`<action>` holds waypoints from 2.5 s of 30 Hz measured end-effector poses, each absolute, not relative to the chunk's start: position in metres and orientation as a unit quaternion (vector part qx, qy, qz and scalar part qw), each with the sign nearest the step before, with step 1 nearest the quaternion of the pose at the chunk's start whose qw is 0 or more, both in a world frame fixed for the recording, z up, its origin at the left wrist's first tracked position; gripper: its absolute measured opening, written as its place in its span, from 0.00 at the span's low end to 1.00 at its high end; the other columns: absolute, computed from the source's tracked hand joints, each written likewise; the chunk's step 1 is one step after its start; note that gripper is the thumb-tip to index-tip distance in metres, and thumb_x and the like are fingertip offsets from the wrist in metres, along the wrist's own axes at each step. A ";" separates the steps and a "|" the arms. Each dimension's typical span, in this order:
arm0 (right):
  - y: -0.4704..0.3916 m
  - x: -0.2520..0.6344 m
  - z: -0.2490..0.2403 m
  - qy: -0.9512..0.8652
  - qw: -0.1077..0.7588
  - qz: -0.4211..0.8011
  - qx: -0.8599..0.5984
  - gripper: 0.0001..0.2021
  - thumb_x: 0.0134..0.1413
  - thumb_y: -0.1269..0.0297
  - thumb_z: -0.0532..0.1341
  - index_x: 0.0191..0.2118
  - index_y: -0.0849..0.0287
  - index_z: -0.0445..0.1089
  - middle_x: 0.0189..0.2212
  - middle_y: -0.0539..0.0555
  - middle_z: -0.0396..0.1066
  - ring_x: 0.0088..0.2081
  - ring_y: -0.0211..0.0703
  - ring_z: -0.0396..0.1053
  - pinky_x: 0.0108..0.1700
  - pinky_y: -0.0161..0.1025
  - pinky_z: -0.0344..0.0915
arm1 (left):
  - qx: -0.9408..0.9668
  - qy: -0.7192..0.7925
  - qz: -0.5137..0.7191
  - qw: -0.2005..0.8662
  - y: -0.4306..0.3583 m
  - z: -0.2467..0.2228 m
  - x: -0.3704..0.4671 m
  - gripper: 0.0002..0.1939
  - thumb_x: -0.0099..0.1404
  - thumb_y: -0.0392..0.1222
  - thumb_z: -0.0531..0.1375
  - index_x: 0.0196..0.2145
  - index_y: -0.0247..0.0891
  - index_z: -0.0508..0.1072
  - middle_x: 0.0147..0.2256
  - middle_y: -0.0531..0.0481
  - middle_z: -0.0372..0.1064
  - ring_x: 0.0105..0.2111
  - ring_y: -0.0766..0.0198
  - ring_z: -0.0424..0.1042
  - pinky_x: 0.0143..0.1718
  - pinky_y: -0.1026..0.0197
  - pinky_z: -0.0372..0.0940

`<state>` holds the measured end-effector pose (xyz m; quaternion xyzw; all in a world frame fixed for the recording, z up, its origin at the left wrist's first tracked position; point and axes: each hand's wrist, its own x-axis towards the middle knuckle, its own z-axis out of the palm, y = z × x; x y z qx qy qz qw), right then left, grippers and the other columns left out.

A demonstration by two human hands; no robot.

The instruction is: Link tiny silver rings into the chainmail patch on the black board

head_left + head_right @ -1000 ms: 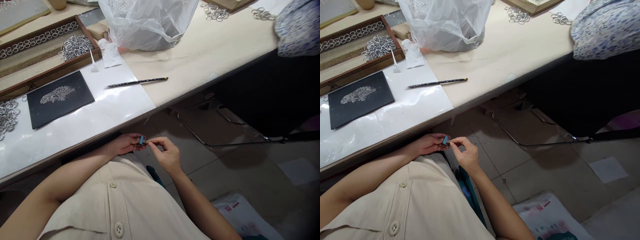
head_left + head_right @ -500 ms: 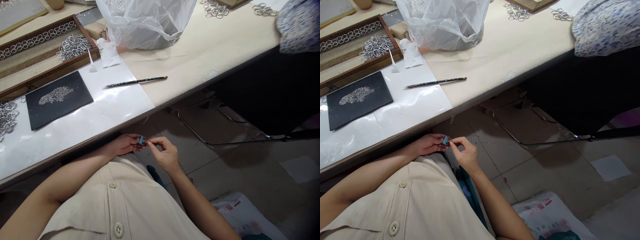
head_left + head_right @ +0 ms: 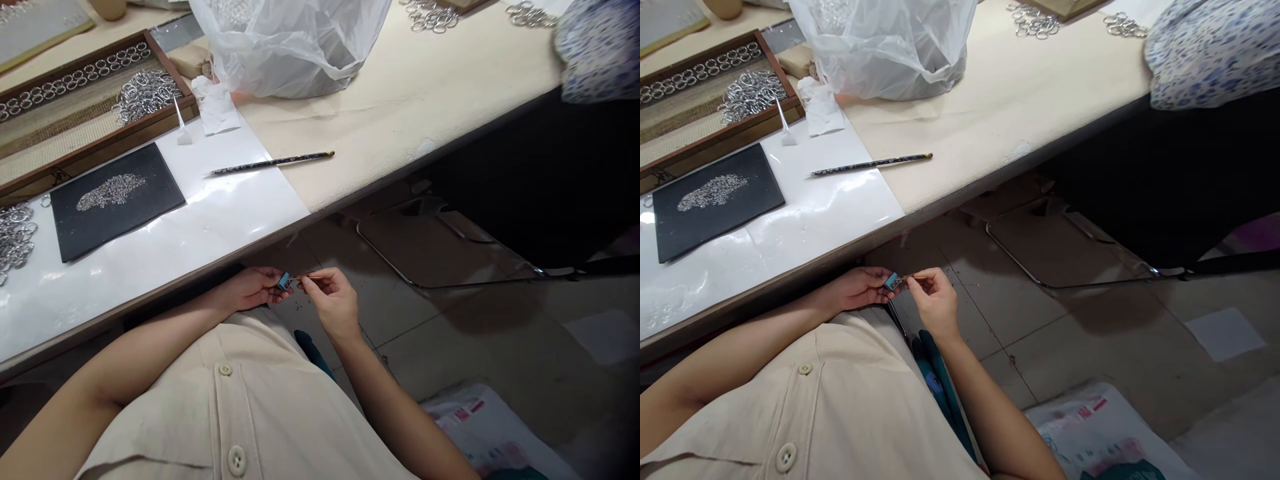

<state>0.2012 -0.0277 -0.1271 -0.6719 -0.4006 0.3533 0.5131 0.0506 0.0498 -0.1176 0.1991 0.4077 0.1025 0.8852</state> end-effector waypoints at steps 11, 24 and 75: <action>-0.017 0.225 -0.143 -0.367 0.523 0.368 -0.676 0.07 0.49 0.60 0.61 0.31 0.56 0.63 0.28 0.51 0.72 0.29 0.42 0.72 0.32 0.40 0.71 | 0.205 0.427 0.096 0.875 0.050 -0.125 0.047 0.05 0.61 0.34 0.61 0.33 0.34 0.67 0.29 0.48 0.71 0.27 0.67 0.71 0.33 0.64 0.66; -0.001 0.249 -0.152 -0.493 0.389 0.307 -0.715 0.04 0.44 0.63 0.63 0.27 0.58 0.71 0.23 0.52 0.74 0.27 0.45 0.70 0.30 0.40 0.65 | 0.206 0.439 0.107 0.868 0.050 -0.128 0.047 0.06 0.59 0.34 0.63 0.33 0.33 0.68 0.30 0.46 0.71 0.27 0.67 0.72 0.32 0.65 0.66; -0.029 0.202 -0.124 -0.490 0.566 0.357 -0.558 0.06 0.51 0.69 0.63 0.28 0.56 0.64 0.31 0.54 0.75 0.36 0.43 0.74 0.37 0.43 0.72 | 0.205 0.366 0.160 0.893 0.049 -0.114 0.040 0.07 0.59 0.33 0.63 0.36 0.33 0.70 0.31 0.47 0.72 0.29 0.66 0.73 0.33 0.65 0.66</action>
